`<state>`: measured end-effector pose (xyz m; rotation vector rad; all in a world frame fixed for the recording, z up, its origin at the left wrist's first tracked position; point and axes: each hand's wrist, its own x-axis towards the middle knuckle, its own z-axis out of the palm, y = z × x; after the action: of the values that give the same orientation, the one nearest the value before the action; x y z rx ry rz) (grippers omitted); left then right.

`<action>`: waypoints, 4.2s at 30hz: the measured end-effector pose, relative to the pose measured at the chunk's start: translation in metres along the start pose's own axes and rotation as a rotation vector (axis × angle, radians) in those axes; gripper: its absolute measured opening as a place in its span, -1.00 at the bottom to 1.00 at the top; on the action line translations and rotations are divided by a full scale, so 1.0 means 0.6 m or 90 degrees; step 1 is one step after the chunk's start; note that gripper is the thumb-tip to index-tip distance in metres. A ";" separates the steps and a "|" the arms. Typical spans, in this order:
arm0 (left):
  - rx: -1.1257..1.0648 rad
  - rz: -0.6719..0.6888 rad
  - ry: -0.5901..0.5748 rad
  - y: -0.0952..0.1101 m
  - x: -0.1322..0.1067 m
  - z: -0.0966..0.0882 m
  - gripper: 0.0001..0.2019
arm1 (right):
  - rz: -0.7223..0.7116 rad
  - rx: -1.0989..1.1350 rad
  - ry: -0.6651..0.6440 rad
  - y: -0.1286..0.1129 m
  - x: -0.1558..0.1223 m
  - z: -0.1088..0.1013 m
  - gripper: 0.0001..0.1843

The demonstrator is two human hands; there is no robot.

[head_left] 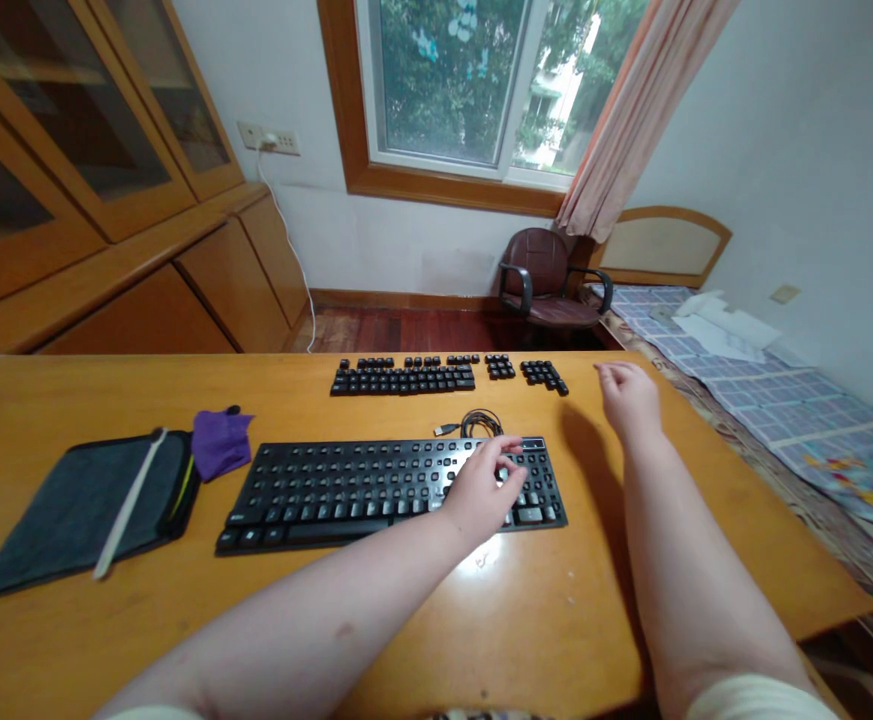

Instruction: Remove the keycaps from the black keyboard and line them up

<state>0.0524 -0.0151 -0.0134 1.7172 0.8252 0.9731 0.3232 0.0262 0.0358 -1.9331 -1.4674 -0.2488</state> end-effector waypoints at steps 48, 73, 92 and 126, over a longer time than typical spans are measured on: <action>0.308 0.106 -0.226 0.006 0.001 0.010 -0.64 | -0.168 0.193 -0.360 -0.142 -0.192 -0.024 -0.57; 0.327 0.127 -0.232 -0.001 0.000 0.009 -0.61 | -0.076 0.218 -0.151 -0.147 -0.198 -0.049 -0.55; 0.222 0.052 -0.155 0.011 0.002 0.002 -0.80 | -0.044 0.406 -0.157 -0.129 -0.202 -0.013 -0.57; -0.045 -0.051 -0.122 0.014 0.013 -0.006 -0.78 | -0.173 0.578 -0.205 -0.108 -0.192 -0.001 -0.56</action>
<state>0.0537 -0.0094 -0.0027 1.6738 0.7192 0.7623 0.2247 -0.0554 0.0013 -1.0630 -1.6432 0.5543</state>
